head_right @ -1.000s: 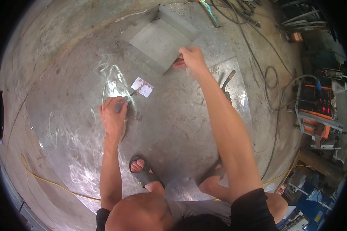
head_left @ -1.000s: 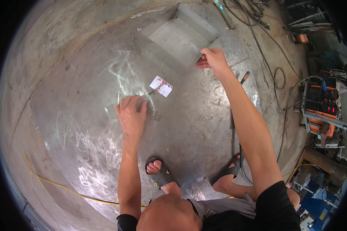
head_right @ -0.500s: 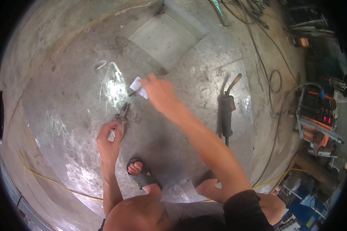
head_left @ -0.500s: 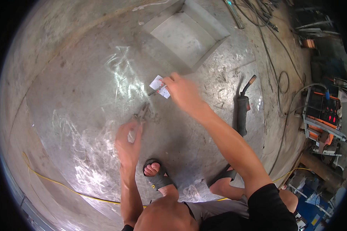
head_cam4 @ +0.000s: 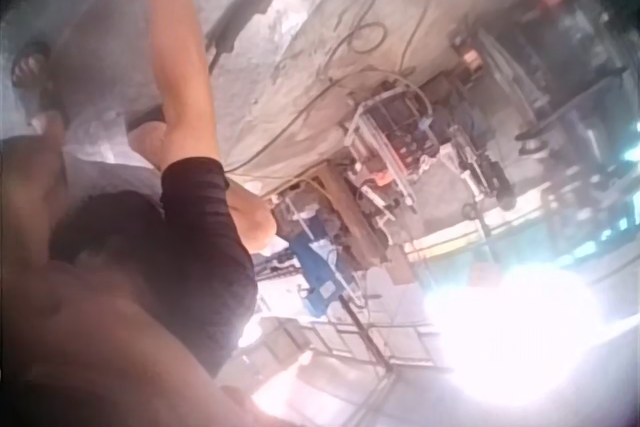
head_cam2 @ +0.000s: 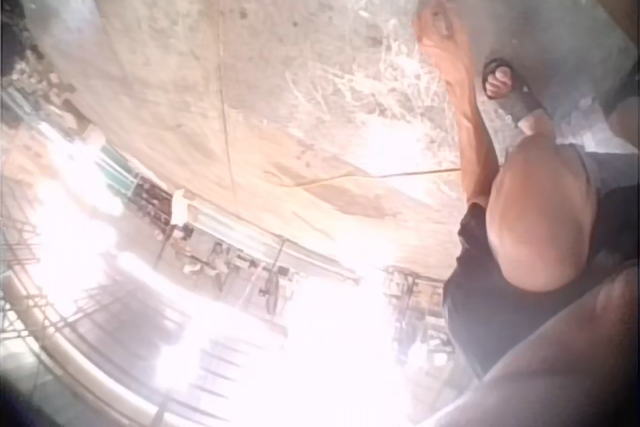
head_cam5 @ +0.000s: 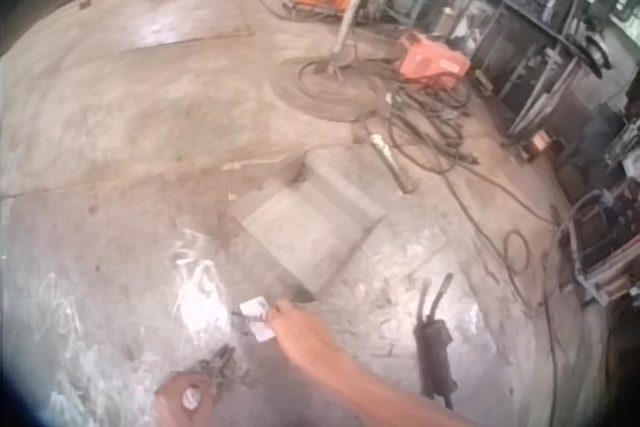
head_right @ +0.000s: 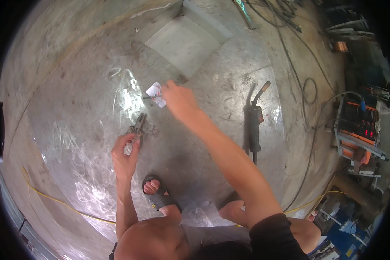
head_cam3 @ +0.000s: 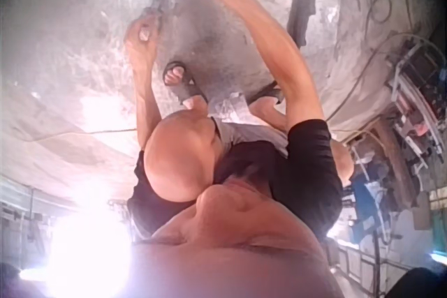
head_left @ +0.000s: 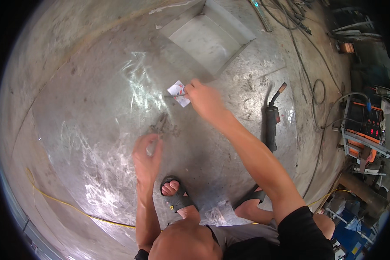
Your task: The person prepares a metal component by positioning it on a sheet, aligning a paper template, and using a welding tool to join pieces together. They use pliers to hold the parts in place while welding.
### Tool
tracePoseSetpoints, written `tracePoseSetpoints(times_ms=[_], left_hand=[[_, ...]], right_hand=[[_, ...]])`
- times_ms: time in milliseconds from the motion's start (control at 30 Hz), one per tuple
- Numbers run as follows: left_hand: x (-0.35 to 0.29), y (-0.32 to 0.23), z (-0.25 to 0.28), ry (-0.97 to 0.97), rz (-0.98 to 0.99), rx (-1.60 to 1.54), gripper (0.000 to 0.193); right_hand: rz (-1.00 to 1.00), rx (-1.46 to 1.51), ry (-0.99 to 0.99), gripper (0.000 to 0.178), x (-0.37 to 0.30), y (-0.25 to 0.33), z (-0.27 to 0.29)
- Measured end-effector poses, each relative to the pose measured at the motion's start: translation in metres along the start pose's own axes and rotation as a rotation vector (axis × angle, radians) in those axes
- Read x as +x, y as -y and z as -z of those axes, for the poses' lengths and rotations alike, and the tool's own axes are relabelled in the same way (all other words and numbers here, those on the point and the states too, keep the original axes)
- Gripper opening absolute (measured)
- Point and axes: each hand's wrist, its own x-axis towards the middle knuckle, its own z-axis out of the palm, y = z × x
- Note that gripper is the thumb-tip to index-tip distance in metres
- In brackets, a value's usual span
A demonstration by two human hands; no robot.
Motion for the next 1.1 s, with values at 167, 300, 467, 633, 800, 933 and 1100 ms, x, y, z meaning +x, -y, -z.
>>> tracePoseSetpoints(times_ms=[167, 300, 467, 633, 800, 933, 1100], left_hand=[[-0.005, 0.006, 0.002, -0.026, 0.023, 0.027, 0.017], [-0.008, 0.013, 0.001, -0.040, -0.023, 0.078, 0.021], [-0.008, 0.016, 0.000, -0.026, -0.058, 0.376, 0.036], [-0.011, 0.018, -0.001, 0.007, -0.070, 0.413, 0.038], [-0.017, 0.003, -0.003, -0.103, -0.153, 0.328, 0.025], [-0.027, 0.003, -0.014, -0.011, -0.054, 0.023, 0.016], [-0.036, 0.000, -0.024, 0.052, 0.015, -0.014, 0.014]], right_hand=[[-0.178, 0.369, -0.037, 0.020, -0.034, 0.010, -0.003], [-0.541, 0.814, 0.014, 0.029, -0.067, 0.026, -0.020], [-0.658, 0.987, 0.030, 0.028, -0.081, 0.032, -0.033], [-0.666, 1.036, -0.011, 0.025, -0.091, 0.038, -0.047], [-0.685, 1.104, -0.098, 0.029, -0.098, 0.051, -0.048], [-0.666, 1.003, -0.057, 0.025, -0.107, 0.061, -0.049], [-0.669, 0.843, -0.078, 0.024, -0.115, 0.073, -0.044]])
